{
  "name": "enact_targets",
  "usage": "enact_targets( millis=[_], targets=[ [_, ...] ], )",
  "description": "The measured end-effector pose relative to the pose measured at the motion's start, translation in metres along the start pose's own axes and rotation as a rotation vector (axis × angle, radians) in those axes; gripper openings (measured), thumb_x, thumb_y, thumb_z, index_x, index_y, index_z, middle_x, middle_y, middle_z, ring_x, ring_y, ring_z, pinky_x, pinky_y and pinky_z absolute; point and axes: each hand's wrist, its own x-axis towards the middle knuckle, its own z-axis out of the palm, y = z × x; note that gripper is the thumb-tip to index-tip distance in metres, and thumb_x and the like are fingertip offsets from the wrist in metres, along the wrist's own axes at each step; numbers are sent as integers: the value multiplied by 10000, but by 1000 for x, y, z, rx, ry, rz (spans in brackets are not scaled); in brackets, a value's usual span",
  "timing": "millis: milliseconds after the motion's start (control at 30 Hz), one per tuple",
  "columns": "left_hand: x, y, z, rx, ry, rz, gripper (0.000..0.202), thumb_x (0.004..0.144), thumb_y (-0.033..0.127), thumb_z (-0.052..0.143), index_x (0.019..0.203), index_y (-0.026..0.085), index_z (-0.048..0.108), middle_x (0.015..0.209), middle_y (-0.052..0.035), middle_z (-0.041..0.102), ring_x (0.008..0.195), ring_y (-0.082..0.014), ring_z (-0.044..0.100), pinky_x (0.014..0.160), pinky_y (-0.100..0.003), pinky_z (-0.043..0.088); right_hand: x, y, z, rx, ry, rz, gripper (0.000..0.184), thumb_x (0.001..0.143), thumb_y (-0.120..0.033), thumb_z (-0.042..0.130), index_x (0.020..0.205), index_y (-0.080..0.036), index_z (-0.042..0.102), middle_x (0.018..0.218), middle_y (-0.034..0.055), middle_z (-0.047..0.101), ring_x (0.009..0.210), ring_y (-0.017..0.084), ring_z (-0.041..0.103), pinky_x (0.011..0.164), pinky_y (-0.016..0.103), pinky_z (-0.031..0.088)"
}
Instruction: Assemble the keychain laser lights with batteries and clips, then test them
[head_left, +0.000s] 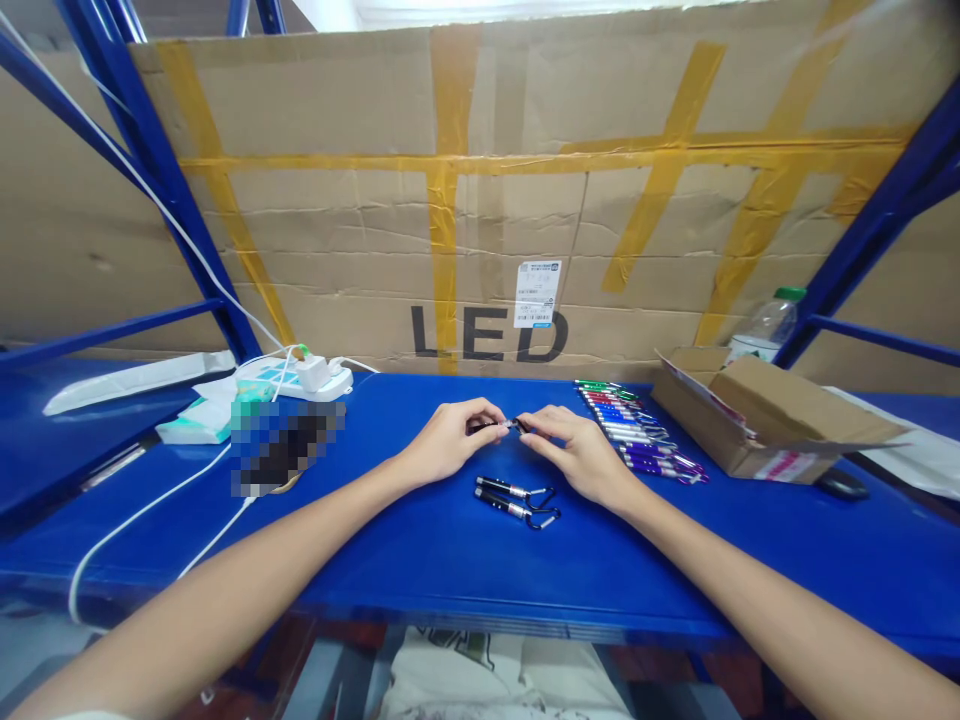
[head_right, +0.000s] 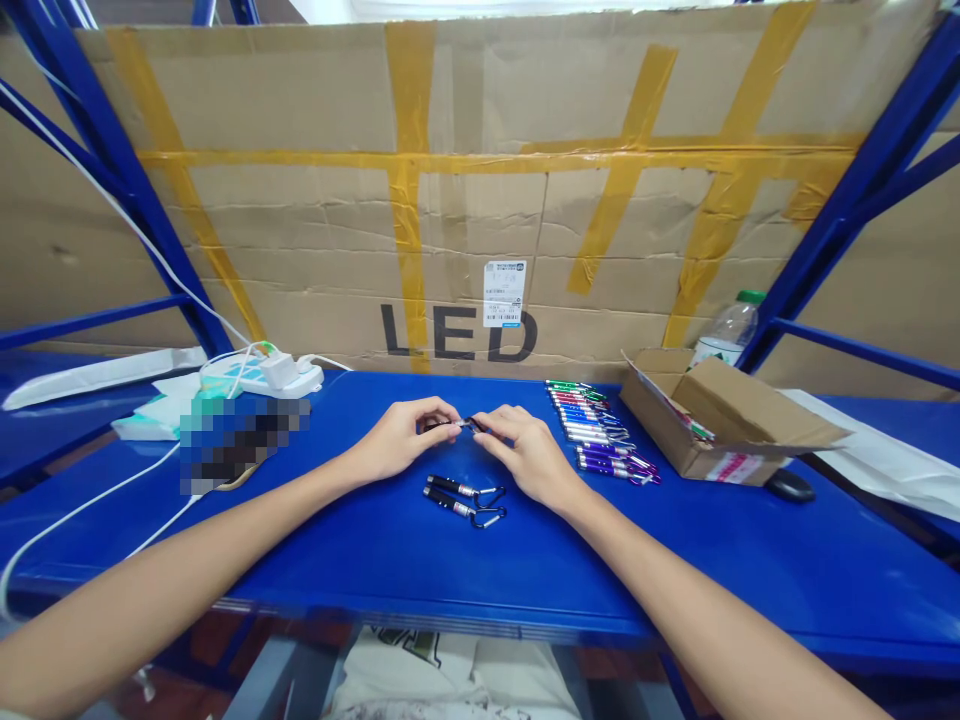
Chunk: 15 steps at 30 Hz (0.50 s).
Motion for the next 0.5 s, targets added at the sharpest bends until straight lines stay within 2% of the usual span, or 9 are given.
enact_targets(
  millis=[233,400,500],
  targets=[
    [-2,7,-5,242,12,-15,264,1040,416,621,1090,198,761,837,-11,781,790,-192,721,771,-296,507,0,-5,-1,3,-1,38,333,1108,-352,510,1272,-247,780,1100,100,786,1019,283,704,942,448,546],
    [-1,3,-7,336,-20,1,259,1032,405,639,1147,210,765,962,-24,803,838,-202,715,793,-299,499,1,-9,-2,54,40,108,291,1089,-354,519,1154,-231,775,1024,92,780,974,272,712,924,426,539],
    [0,-1,-8,379,-34,1,253,1004,403,681,1141,209,766,980,-26,797,813,-200,691,758,-296,489,1,-9,-2,147,50,201,279,1082,-365,502,1157,-226,732,977,77,766,925,251,711,893,406,534]
  ],
)
